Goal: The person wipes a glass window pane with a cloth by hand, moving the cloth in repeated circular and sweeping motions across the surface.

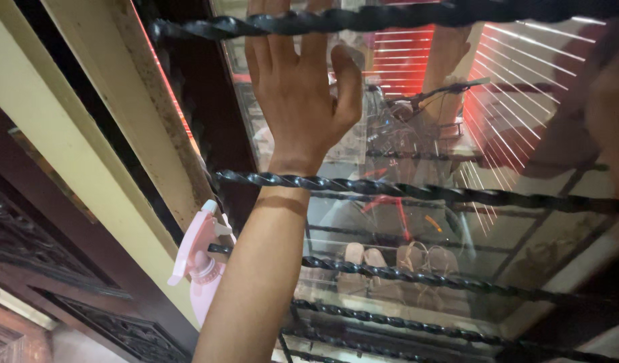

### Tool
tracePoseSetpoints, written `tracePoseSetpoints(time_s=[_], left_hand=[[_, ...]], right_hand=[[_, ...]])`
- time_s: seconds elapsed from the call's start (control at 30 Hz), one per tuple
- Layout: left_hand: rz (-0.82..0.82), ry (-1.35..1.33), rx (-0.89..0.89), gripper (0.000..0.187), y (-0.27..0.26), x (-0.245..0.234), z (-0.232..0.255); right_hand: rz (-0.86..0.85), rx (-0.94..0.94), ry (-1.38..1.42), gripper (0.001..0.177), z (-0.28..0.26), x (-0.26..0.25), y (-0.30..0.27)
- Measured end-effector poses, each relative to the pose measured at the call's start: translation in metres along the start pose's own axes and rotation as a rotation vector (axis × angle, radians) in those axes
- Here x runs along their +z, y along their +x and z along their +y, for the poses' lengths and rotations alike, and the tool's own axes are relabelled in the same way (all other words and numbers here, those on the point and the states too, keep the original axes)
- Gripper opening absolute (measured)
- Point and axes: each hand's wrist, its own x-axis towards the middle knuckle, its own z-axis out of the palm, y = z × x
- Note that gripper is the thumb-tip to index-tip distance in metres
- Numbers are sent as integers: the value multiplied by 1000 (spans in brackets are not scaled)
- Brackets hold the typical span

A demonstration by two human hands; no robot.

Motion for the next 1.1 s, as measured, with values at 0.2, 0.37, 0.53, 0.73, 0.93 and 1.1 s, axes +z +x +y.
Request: tracePoseSetpoints(time_s=[0.2, 0.37, 0.53, 0.73, 0.93, 1.1], left_hand=[[-13, -47, -29, 53, 3, -6, 4], [-23, -72, -18, 59, 8, -9, 2], [-23, -110, -23, 62, 18, -14, 0], [-62, -120, -65, 63, 28, -20, 3], [-85, -115, -81, 63, 33, -25, 4], [-65, -148, -97, 64, 32, -27, 0]], right_hand=[[-14, 389, 225, 24, -4, -3, 8], [-64, 319, 113, 25, -11, -12, 15], [32, -417, -246, 19, -35, -13, 33], [3, -674, -440, 18, -59, -12, 51], [-32, -511, -313, 22, -51, -11, 38], [-96, -517, -242, 25, -55, 2, 24]])
